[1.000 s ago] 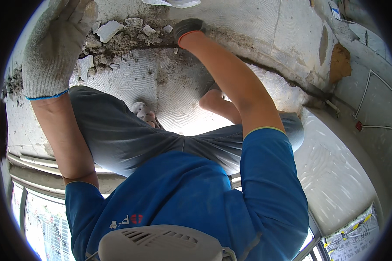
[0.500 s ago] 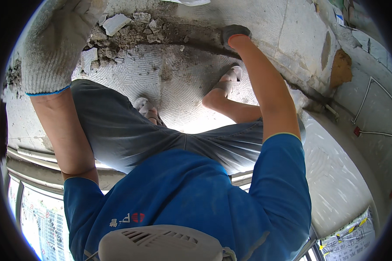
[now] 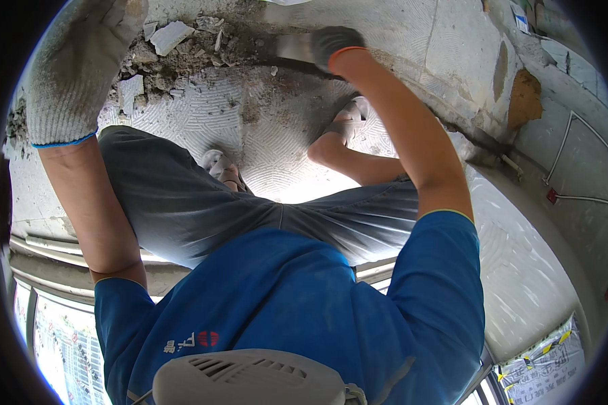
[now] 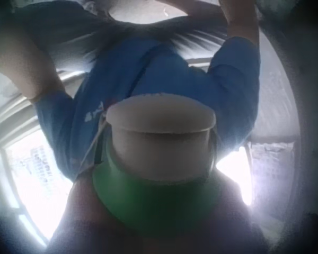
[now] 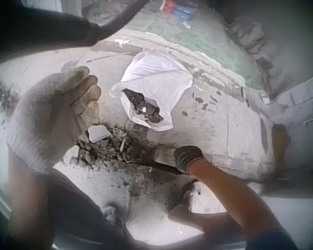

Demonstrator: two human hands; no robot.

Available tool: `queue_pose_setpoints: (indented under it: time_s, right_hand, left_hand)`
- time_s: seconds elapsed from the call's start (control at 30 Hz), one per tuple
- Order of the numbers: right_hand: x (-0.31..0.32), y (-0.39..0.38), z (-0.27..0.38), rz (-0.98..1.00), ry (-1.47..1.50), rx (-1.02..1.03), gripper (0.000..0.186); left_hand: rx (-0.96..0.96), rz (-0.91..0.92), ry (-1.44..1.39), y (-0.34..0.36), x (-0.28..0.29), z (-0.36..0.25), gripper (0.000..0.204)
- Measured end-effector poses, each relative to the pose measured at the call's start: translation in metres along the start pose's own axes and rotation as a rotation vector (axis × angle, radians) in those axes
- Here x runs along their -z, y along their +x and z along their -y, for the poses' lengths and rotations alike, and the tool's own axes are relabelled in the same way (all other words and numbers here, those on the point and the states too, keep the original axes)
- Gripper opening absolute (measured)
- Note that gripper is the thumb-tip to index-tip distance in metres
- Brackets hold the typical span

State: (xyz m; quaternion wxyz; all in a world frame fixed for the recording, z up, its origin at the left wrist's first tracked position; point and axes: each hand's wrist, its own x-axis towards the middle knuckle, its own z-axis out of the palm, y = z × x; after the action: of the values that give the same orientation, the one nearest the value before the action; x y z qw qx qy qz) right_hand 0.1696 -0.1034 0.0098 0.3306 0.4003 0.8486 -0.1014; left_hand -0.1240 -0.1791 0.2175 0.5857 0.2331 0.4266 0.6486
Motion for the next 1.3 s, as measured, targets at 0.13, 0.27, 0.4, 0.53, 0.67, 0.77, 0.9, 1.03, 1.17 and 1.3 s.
queue_pose_setpoints:
  time_s: [0.13, 0.27, 0.4, 0.53, 0.67, 0.77, 0.9, 1.03, 1.17, 1.3]
  right_hand:
    - [-0.031, -0.048, -0.091, 0.279, -0.141, -0.335, 0.028]
    - [-0.157, -0.048, -0.145, 0.156, -0.135, -0.489, 0.031]
    - [-0.112, -0.026, -0.072, 0.327, -0.121, -0.393, 0.031]
    - [-0.088, -0.001, -0.036, 0.025, 0.016, -0.236, 0.025]
    - [-0.042, 0.022, 0.059, -0.016, 0.072, -0.214, 0.021]
    - [0.017, 0.024, 0.117, -0.062, 0.162, -0.09, 0.021]
    - [0.03, 0.025, 0.124, -0.114, 0.092, 0.008, 0.023]
    - [0.02, -0.007, 0.038, -0.127, 0.207, -0.109, 0.029]
    - [-0.02, -0.02, -0.041, 0.171, 0.162, -0.303, 0.037]
    - [-0.039, -0.009, 0.023, 0.219, 0.165, -0.279, 0.042]
  left_hand:
    - [-0.003, 0.034, 0.002, -0.005, 0.002, 0.001, 0.015]
    - [0.023, -0.108, -0.045, -0.011, -0.018, 0.003, 0.015]
    - [0.024, -0.111, -0.03, -0.014, -0.013, -0.001, 0.014]
    - [0.022, -0.036, -0.068, -0.006, -0.01, 0.001, 0.014]
    - [0.021, -0.078, -0.078, -0.004, -0.017, 0.001, 0.011]
    - [0.095, 0.145, -0.14, 0.022, 0.065, 0.0, 0.042]
    - [0.15, 0.246, -0.254, 0.04, 0.073, 0.008, 0.036]
    - [0.114, -0.153, -0.218, 0.021, 0.017, 0.006, 0.02]
    - [0.196, -0.445, -0.37, 0.017, -0.015, -0.004, 0.014]
    - [0.071, -0.039, -0.235, 0.021, 0.022, 0.011, 0.018]
